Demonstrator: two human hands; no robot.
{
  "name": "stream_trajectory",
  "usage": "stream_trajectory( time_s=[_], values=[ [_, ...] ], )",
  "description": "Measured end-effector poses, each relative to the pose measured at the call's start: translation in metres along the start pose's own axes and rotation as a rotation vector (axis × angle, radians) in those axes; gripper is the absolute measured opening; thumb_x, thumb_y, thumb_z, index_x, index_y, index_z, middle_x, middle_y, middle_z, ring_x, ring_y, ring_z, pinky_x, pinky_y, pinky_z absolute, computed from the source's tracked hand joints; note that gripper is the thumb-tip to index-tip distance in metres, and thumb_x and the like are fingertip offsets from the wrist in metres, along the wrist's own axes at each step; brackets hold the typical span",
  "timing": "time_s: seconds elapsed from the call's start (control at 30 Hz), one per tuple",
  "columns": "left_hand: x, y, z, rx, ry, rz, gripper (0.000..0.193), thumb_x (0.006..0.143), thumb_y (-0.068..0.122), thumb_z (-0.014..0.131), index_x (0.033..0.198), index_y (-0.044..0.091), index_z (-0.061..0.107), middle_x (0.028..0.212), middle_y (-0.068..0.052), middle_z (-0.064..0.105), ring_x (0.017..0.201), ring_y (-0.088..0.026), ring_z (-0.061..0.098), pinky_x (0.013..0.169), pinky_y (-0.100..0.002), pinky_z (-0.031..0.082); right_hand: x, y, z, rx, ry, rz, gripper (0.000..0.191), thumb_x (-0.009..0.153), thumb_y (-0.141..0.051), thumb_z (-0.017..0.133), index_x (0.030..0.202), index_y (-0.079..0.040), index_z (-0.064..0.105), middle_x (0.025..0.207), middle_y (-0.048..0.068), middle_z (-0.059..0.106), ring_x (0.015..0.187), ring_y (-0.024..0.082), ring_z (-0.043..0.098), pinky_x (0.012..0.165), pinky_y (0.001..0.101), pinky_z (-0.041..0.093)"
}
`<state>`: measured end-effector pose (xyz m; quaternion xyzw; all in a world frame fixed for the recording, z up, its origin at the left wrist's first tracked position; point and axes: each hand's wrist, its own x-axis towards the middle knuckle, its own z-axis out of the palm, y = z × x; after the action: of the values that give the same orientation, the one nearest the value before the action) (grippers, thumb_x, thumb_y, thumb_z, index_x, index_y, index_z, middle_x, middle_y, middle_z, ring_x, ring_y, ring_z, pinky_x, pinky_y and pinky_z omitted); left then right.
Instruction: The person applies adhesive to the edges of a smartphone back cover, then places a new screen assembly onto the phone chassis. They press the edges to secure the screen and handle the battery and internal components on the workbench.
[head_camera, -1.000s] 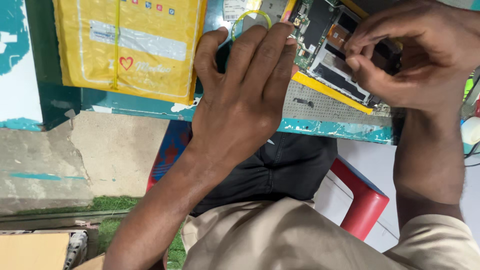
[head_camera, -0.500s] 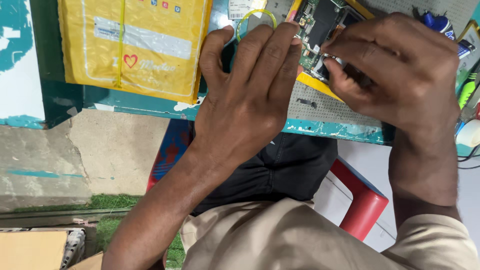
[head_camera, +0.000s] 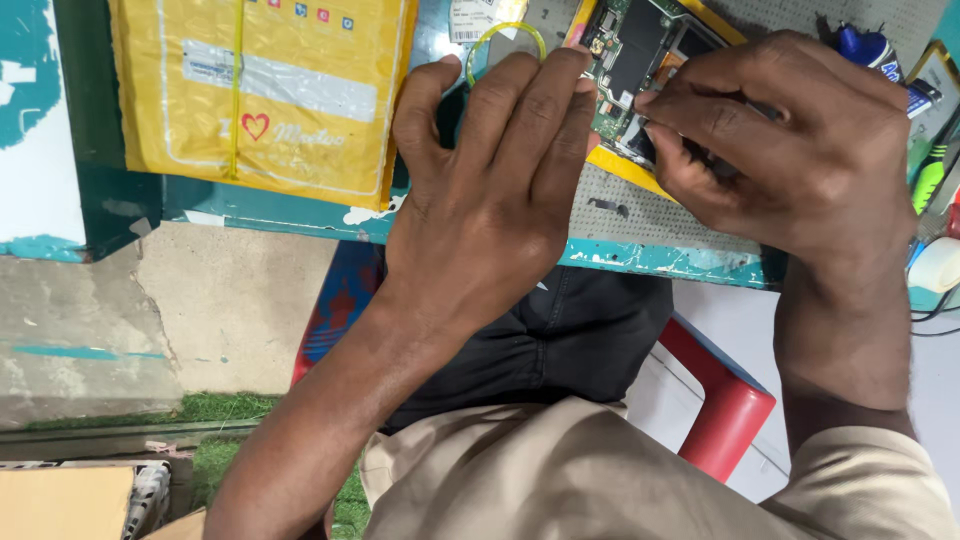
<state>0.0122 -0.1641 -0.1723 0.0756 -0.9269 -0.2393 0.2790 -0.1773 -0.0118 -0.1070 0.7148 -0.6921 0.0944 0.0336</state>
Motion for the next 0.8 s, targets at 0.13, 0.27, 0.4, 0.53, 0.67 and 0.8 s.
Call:
stream_trajectory(
  time_s=[0.13,0.27,0.4,0.53,0.67,0.8],
  values=[
    [0.000,0.001,0.001,0.010,0.004,-0.002,0.026,0.100,0.000,0.069,0.125,-0.009,0.065,0.142,-0.015,0.058,0.131,-0.028,0.055,0.114,-0.058,0.032,-0.001,-0.002,0.000,-0.038,-0.002,0.006,0.018,0.093,0.004,0.082,0.107,-0.005,0.075,0.108,0.005,0.070,0.099,0.019,0.072,0.083,0.0284,0.059],
    [0.001,0.001,0.001,0.006,0.006,0.001,0.027,0.100,-0.001,0.069,0.125,-0.010,0.065,0.142,-0.015,0.058,0.131,-0.029,0.055,0.114,-0.058,0.032,0.000,-0.003,0.000,-0.049,0.005,0.007,0.018,0.093,0.005,0.080,0.107,-0.006,0.075,0.109,0.004,0.070,0.099,0.019,0.072,0.082,0.0274,0.059],
    [0.001,0.001,0.000,0.001,0.008,0.004,0.028,0.098,-0.001,0.069,0.125,-0.010,0.065,0.142,-0.016,0.058,0.131,-0.029,0.055,0.114,-0.059,0.032,0.001,-0.004,-0.002,-0.058,0.004,0.000,0.017,0.096,0.005,0.082,0.107,-0.006,0.076,0.108,0.004,0.069,0.098,0.019,0.071,0.081,0.0273,0.058],
    [0.000,0.001,0.000,0.001,0.002,0.003,0.028,0.099,-0.001,0.070,0.125,-0.010,0.065,0.142,-0.016,0.058,0.131,-0.029,0.055,0.114,-0.059,0.031,0.003,-0.002,-0.002,-0.064,0.009,-0.038,0.016,0.098,0.004,0.086,0.106,-0.006,0.077,0.106,0.004,0.069,0.095,0.018,0.071,0.078,0.0268,0.058],
    [0.000,0.002,0.001,0.001,0.008,0.006,0.027,0.100,-0.001,0.069,0.125,-0.010,0.065,0.143,-0.015,0.058,0.131,-0.029,0.055,0.115,-0.058,0.031,0.006,-0.003,-0.004,-0.045,-0.002,-0.033,0.015,0.098,0.002,0.086,0.107,-0.006,0.077,0.106,0.003,0.068,0.093,0.016,0.070,0.077,0.0260,0.058],
    [0.000,0.002,0.000,0.021,0.012,0.010,0.027,0.099,-0.001,0.069,0.125,-0.010,0.065,0.142,-0.015,0.058,0.131,-0.028,0.055,0.115,-0.058,0.031,0.012,-0.010,-0.010,-0.074,-0.028,-0.028,0.017,0.095,0.001,0.085,0.108,-0.006,0.077,0.105,0.003,0.069,0.092,0.017,0.069,0.077,0.0278,0.058]
  ],
)
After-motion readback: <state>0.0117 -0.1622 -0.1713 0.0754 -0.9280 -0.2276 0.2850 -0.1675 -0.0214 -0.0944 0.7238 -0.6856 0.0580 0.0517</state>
